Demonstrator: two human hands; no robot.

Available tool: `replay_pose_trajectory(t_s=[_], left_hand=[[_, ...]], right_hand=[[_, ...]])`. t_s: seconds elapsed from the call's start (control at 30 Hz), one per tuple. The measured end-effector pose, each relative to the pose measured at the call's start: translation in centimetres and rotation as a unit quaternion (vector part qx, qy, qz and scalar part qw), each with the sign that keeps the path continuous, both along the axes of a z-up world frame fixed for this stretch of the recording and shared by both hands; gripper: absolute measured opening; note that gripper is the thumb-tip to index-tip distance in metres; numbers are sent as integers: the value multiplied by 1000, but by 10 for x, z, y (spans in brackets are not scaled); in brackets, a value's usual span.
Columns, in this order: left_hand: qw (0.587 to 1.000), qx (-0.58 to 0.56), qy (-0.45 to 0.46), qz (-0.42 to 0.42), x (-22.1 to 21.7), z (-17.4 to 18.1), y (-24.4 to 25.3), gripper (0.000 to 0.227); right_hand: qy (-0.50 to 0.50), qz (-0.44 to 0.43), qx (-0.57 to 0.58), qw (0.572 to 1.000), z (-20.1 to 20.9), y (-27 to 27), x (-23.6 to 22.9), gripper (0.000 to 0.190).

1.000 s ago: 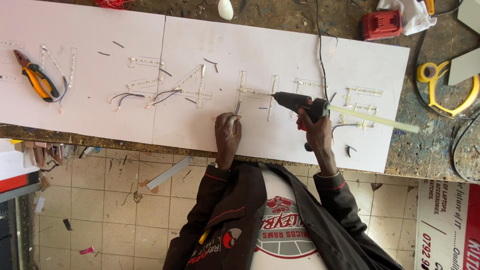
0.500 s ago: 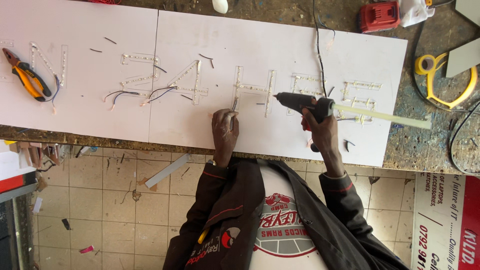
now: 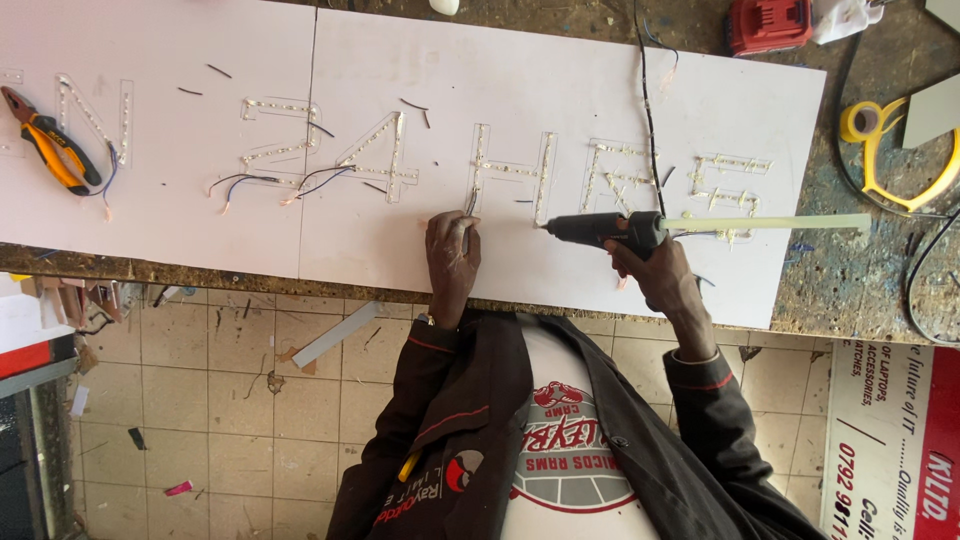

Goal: The person uses a hot glue gun to attach LED strips to the outlines of letters spelling 'OPEN 24 HRS' on a white board. They methodically apply glue along the letter shapes and press the LED strips into place, working from right to left across the board.

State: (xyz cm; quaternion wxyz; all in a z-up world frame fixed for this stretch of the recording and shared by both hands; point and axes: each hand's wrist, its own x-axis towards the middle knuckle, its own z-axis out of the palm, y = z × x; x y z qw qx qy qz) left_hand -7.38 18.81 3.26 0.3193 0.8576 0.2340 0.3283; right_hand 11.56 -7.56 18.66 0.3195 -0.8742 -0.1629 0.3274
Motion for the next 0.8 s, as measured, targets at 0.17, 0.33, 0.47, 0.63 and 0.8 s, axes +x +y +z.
replay_pose_trajectory(t_s=[0.17,0.33,0.47,0.63,0.8], left_hand=[[1000,-7,-2,-2,0,-1,1,19],[1000,-5,-8,-1,0,1,3,19],[1000,-3,-4,3,-1,-4,2,19],[1000,-20,-1,-4,-1,-7,0,22],[1000,-11,-3,-1,-2,-13,1,20]], right_hand=[[5,-6,25,1000,-20,2,3,43],[-3,0,33,999,-28,-4,7,45],[-14,-8,11,1000,-34,-9,14,46],[-48,-51,82,994,-38,28,5,48],[-47,-68,118,990,-24,69,4,39]])
